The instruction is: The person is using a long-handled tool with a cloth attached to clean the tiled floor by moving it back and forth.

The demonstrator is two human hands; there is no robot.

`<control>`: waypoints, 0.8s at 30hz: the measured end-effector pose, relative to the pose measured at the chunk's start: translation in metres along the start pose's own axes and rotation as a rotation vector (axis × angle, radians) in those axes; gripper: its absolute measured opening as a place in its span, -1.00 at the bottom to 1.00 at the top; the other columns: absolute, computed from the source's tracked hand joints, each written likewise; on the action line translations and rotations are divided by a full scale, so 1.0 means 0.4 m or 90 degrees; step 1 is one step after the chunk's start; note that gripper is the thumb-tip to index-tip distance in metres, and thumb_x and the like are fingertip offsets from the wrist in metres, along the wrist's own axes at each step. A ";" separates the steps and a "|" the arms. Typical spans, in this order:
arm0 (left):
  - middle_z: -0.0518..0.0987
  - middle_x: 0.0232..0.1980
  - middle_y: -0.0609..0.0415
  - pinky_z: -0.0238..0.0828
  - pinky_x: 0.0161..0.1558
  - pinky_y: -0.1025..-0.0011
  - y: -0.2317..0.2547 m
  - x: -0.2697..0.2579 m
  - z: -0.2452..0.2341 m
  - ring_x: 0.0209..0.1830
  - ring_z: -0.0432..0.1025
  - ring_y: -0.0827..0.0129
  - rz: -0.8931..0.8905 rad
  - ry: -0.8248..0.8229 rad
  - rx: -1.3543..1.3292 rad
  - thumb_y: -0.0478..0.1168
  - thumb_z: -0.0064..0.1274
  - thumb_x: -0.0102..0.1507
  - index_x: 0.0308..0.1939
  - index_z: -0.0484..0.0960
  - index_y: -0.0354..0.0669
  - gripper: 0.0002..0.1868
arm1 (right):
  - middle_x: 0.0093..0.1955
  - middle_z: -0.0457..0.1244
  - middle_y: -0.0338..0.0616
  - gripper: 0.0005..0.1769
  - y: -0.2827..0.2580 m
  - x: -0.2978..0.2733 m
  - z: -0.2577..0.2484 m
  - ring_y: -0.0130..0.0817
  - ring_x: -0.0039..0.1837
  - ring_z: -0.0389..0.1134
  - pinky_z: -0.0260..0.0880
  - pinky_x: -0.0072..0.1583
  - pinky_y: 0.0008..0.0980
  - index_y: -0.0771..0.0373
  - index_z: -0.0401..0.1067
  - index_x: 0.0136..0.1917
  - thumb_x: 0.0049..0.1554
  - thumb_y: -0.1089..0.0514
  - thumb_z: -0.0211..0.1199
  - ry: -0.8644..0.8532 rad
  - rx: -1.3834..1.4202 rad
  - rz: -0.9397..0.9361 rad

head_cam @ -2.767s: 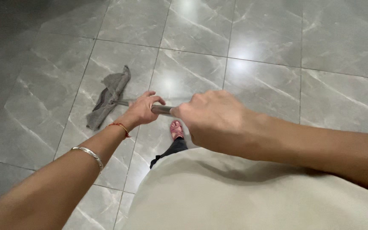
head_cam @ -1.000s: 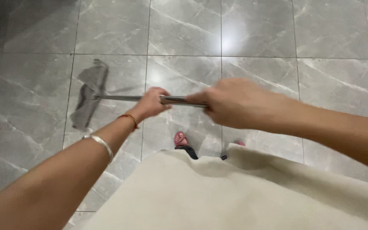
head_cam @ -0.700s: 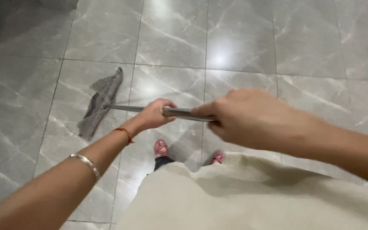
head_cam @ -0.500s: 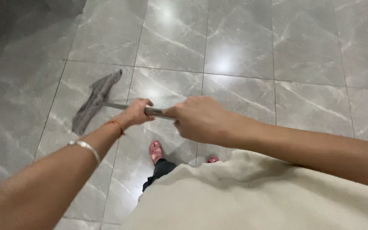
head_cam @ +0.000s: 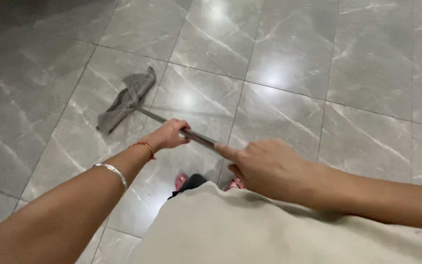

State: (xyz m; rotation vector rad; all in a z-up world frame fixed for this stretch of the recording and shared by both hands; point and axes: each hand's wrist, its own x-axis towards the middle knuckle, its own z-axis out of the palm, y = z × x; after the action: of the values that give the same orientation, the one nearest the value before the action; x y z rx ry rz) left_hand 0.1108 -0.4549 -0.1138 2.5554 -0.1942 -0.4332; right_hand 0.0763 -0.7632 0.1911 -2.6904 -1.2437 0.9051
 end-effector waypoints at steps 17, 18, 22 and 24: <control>0.64 -0.11 -0.15 0.47 0.02 0.14 -0.125 -0.064 -0.086 -0.03 0.52 -0.03 -0.034 0.078 0.087 -0.10 0.39 0.04 -0.18 0.68 -0.18 -0.63 | -0.27 0.37 0.05 -0.27 -0.159 0.335 0.108 0.03 -0.18 0.41 0.40 -0.11 0.04 0.14 0.11 0.55 0.12 0.18 0.14 0.088 0.010 -0.106; 0.65 -0.12 -0.14 0.47 0.03 0.15 -0.134 -0.090 -0.087 -0.02 0.52 -0.02 -0.018 0.094 0.090 -0.10 0.39 0.05 -0.19 0.69 -0.19 -0.65 | -0.28 0.36 0.07 -0.20 -0.183 0.338 0.119 0.04 -0.21 0.41 0.41 -0.13 0.05 0.13 0.07 0.58 0.07 0.25 0.12 0.092 0.002 -0.110; 0.67 -0.05 -0.10 0.48 0.12 0.18 -0.160 -0.149 -0.095 0.05 0.53 0.03 0.020 0.080 0.074 -0.09 0.32 0.17 -0.12 0.72 -0.12 -0.73 | -0.31 0.34 0.07 -0.22 -0.236 0.242 0.085 0.05 -0.29 0.39 0.40 -0.22 0.05 0.24 0.09 0.58 0.09 0.27 0.11 0.121 -0.068 -0.155; 0.61 0.03 -0.09 0.46 0.13 0.18 -0.164 -0.159 -0.090 0.07 0.50 0.04 -0.040 0.021 0.057 -0.11 0.33 0.13 -0.08 0.70 -0.11 -0.68 | -0.39 0.35 -0.06 -0.24 -0.265 0.149 0.044 -0.10 -0.36 0.43 0.46 -0.24 -0.13 0.06 -0.04 0.68 0.24 0.21 -0.05 -0.055 0.059 -0.014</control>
State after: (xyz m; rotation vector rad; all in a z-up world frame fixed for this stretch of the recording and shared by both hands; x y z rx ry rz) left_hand 0.0667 -0.3677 -0.1026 2.6605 -0.1242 -0.4141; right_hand 0.0247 -0.6528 0.1760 -2.5870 -1.2111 1.0600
